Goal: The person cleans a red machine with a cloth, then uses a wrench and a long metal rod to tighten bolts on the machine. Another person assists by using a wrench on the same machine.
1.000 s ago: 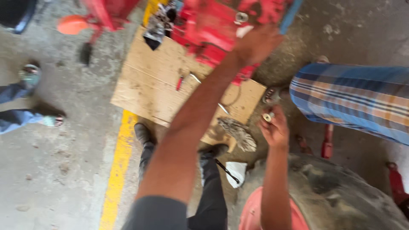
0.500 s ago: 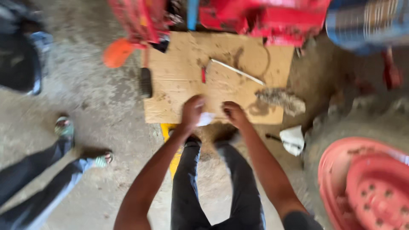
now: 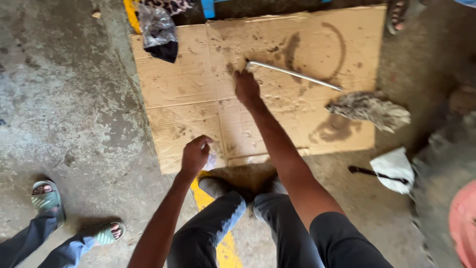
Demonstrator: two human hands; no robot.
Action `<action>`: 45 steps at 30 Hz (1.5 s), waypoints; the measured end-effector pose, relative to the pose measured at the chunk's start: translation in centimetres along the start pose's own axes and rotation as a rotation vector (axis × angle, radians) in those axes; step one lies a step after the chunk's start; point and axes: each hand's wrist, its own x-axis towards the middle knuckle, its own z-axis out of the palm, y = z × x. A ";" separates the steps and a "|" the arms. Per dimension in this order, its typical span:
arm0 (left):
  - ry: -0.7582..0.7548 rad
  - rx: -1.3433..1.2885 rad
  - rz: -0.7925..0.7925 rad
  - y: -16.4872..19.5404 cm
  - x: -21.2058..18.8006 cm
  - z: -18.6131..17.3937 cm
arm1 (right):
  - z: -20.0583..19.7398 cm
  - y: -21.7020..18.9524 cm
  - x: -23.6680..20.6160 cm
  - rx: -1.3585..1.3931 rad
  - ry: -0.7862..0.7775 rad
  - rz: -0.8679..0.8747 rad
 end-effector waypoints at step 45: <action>0.137 -0.800 -0.327 39.2 -8.1 -4.2 | -36.3 -7.7 -33.4 1.840 -0.041 0.187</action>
